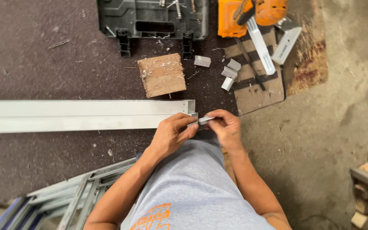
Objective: The person uses a cordless drill to create holes in small metal brackets and a long white aluminum profile. They secure the brackets on a wooden block for stability while drilling and then attach them to the profile.
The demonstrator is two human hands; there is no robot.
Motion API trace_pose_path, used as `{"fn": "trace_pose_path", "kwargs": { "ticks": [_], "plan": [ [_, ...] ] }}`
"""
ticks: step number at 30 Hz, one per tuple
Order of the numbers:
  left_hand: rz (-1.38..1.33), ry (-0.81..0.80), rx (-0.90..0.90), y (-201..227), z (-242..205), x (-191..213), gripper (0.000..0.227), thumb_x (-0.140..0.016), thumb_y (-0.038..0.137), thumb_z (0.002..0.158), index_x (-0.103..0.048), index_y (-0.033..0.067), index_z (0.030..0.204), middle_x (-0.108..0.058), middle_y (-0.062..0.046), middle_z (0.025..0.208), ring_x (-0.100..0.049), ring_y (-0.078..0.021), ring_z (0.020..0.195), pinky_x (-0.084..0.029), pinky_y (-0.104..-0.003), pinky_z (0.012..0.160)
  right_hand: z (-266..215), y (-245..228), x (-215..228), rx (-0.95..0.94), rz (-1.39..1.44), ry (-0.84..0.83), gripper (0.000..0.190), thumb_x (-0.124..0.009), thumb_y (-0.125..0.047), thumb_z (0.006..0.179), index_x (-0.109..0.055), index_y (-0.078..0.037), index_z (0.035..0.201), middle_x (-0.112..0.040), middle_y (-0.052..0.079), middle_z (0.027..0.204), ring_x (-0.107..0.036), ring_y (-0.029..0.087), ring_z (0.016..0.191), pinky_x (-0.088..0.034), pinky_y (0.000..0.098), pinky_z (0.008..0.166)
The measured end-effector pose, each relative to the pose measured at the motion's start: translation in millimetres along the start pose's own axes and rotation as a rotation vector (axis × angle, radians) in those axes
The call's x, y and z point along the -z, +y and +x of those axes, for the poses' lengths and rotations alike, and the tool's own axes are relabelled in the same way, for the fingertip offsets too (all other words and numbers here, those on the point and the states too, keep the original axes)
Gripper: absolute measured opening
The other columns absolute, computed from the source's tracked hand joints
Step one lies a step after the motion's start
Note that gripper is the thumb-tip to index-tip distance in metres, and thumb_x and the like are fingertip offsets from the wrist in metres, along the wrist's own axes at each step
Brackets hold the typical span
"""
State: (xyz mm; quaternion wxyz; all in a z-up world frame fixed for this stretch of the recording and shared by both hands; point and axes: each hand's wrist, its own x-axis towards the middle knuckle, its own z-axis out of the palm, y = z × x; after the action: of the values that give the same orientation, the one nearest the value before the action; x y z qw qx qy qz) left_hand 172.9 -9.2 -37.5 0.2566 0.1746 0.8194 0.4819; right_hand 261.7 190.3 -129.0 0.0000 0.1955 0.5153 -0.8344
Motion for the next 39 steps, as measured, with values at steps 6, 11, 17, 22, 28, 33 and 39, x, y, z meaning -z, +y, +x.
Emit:
{"fn": "trace_pose_path", "kwargs": {
  "ticks": [6, 11, 17, 22, 28, 33, 39],
  "plan": [
    [0.797, 0.300, -0.075, -33.5, -9.1, 14.2, 0.052, -0.072, 0.036, 0.093, -0.062, 0.0088, 0.136, -0.054, -0.014, 0.144, -0.040, -0.0340, 0.140, -0.028, -0.051, 0.114, 35.7, -55.0, 40.9, 0.104, -0.835, -0.067, 0.019, -0.070, -0.001, 0.093, -0.077, -0.001, 0.111, -0.071, 0.009, 0.090, -0.066, 0.017, 0.076, -0.053, 0.0315, 0.067],
    [0.884, 0.261, -0.013, -31.9, 5.4, 19.9, 0.074, -0.065, 0.055, 0.094, -0.053, 0.0079, 0.150, -0.048, -0.014, 0.152, -0.030, -0.0315, 0.148, -0.009, -0.055, 0.119, 43.3, -81.5, 3.5, 0.545, -1.050, -0.046, 0.040, -0.072, -0.010, 0.091, -0.064, 0.002, 0.128, -0.062, 0.015, 0.122, -0.063, 0.029, 0.104, -0.053, 0.0387, 0.086],
    [0.937, -0.036, 0.024, -45.4, -0.3, 43.0, 0.124, -0.076, 0.073, 0.057, -0.037, 0.0020, 0.152, -0.043, -0.017, 0.149, -0.026, -0.0326, 0.147, -0.006, -0.054, 0.116, 31.5, -13.2, -46.7, 0.750, -1.294, -0.686, 0.067, -0.060, -0.048, 0.099, -0.048, -0.002, 0.146, -0.046, 0.014, 0.153, -0.041, 0.035, 0.143, -0.026, 0.0566, 0.115],
    [1.095, 0.008, -0.122, -57.9, -6.2, 48.2, 0.122, -0.085, 0.064, 0.065, -0.034, 0.0085, 0.161, -0.043, -0.014, 0.157, -0.030, -0.0305, 0.150, -0.010, -0.054, 0.121, 30.5, 8.3, -48.0, 0.645, -1.632, -0.681, 0.088, -0.050, -0.056, 0.097, -0.018, -0.005, 0.160, -0.014, 0.013, 0.168, -0.011, 0.030, 0.154, 0.000, 0.0658, 0.119],
    [1.042, -0.038, -0.046, -55.7, -13.4, 87.8, 0.117, -0.089, 0.064, 0.050, -0.045, 0.0170, 0.147, -0.047, -0.015, 0.147, -0.036, -0.0322, 0.140, -0.018, -0.057, 0.115, 4.5, -46.3, -8.3, 0.484, -1.501, -0.176, 0.076, -0.065, -0.048, 0.095, -0.044, 0.001, 0.150, -0.049, 0.020, 0.155, -0.038, 0.037, 0.151, -0.015, 0.0634, 0.121],
    [0.995, 0.051, -0.054, -58.0, -25.6, 125.5, 0.114, -0.089, 0.069, 0.047, -0.057, 0.0180, 0.144, -0.058, -0.012, 0.132, -0.049, -0.0315, 0.129, -0.027, -0.055, 0.112, 2.7, -27.5, -23.4, 0.430, -1.245, -0.132, 0.068, -0.082, -0.041, 0.082, -0.061, -0.004, 0.135, -0.065, 0.015, 0.133, -0.059, 0.031, 0.123, -0.034, 0.0481, 0.108],
    [0.996, 0.175, -0.047, -62.2, -40.4, 121.4, 0.109, -0.089, 0.070, 0.047, -0.061, 0.0188, 0.139, -0.061, -0.012, 0.123, -0.054, -0.0313, 0.118, -0.031, -0.055, 0.103, 2.9, -13.4, -42.9, 0.433, -1.152, -0.014, 0.051, -0.081, -0.032, 0.088, -0.067, -0.005, 0.129, -0.071, 0.009, 0.124, -0.063, 0.026, 0.116, -0.037, 0.0427, 0.105]
  ]
}}
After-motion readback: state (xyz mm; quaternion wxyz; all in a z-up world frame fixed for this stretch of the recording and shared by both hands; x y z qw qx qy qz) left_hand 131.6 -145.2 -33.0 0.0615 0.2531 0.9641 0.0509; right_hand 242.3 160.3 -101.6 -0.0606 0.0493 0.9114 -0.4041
